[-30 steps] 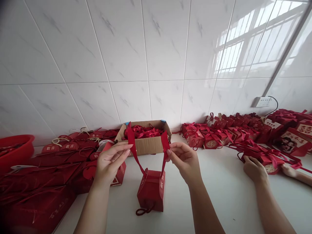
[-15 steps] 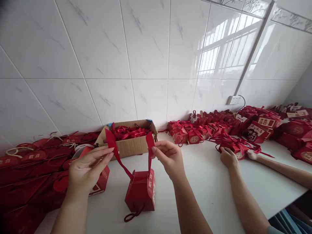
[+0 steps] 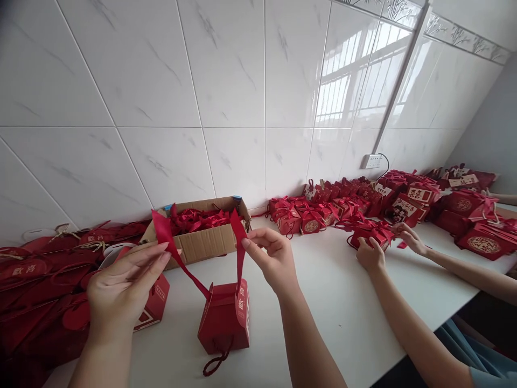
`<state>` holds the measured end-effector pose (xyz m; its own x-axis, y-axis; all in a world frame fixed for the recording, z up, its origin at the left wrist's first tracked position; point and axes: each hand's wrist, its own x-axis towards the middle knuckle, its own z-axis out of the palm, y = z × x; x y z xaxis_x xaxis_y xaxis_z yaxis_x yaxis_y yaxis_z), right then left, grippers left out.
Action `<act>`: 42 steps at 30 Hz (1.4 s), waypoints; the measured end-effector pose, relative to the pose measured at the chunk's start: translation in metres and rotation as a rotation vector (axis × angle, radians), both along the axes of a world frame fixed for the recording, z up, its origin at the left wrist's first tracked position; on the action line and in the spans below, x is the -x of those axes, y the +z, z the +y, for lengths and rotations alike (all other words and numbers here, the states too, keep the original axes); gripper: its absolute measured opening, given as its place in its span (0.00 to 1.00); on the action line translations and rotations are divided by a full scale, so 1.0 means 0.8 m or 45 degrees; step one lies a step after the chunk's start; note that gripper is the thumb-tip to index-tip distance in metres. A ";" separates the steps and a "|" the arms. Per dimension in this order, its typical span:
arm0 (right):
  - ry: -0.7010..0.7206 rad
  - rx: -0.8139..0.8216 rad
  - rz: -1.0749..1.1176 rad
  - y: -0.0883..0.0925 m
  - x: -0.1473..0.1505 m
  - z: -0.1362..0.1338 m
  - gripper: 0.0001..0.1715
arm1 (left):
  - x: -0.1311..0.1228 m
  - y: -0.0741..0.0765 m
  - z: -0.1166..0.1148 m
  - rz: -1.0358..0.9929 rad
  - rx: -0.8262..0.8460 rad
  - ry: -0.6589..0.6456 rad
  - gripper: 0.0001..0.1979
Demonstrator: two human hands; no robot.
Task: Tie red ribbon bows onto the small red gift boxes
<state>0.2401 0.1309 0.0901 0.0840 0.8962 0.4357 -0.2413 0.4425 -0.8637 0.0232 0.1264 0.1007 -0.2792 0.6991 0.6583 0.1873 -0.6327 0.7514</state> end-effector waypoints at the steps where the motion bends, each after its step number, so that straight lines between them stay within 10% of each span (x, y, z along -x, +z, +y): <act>1: 0.015 0.000 -0.006 0.001 0.000 0.000 0.08 | 0.000 0.000 0.000 -0.001 0.009 -0.006 0.07; 24: 0.121 0.033 -0.033 -0.001 0.006 0.000 0.09 | -0.003 0.006 -0.003 -0.094 0.031 0.070 0.06; 30: 0.214 0.011 0.021 0.000 0.011 0.000 0.09 | -0.005 0.006 -0.004 -0.249 0.080 -0.092 0.19; 42: 0.427 0.054 -0.010 -0.005 0.027 -0.004 0.09 | -0.019 -0.006 -0.009 0.041 0.179 -0.358 0.04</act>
